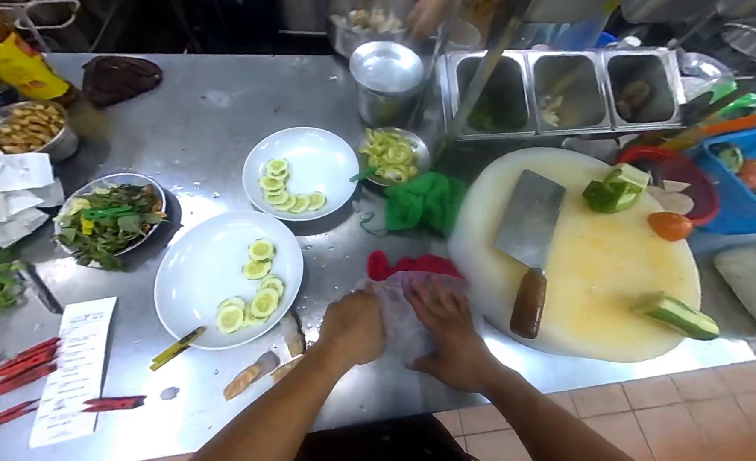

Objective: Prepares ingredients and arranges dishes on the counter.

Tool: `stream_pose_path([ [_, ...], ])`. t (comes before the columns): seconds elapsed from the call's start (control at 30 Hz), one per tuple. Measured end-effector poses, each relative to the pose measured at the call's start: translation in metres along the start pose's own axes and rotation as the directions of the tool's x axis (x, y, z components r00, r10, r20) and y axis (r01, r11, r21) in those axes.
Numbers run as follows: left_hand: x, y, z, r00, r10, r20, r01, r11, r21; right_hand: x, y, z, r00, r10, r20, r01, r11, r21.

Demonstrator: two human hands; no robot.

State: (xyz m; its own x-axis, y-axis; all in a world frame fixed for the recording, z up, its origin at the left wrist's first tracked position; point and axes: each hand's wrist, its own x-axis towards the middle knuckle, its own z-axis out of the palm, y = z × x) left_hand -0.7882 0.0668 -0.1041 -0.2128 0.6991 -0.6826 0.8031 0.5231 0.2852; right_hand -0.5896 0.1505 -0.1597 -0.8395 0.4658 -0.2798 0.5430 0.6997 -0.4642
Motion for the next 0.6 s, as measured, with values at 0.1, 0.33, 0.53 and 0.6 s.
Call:
stream_pose_path([
  [0.1,-0.004,0.009,0.002,0.999,-0.035,0.026,0.033,0.997,0.075,0.000,0.000,0.002,1.000,0.000,-0.007,0.000,1.000,-0.004],
  [0.33,-0.007,0.003,0.010,1.000,0.023,0.002,-0.022,0.981,-0.192,-0.002,0.004,0.008,0.989,-0.072,-0.129,0.061,0.994,-0.085],
  [0.53,-0.033,-0.023,-0.007,0.982,-0.024,-0.186,-0.072,0.867,-0.492,0.007,0.004,0.020,0.944,-0.161,-0.289,0.136,0.985,-0.106],
  [0.6,-0.052,-0.038,-0.015,0.966,-0.102,-0.236,-0.064,0.792,-0.607,0.005,0.003,0.015,0.951,-0.139,-0.275,0.125,0.990,-0.067],
])
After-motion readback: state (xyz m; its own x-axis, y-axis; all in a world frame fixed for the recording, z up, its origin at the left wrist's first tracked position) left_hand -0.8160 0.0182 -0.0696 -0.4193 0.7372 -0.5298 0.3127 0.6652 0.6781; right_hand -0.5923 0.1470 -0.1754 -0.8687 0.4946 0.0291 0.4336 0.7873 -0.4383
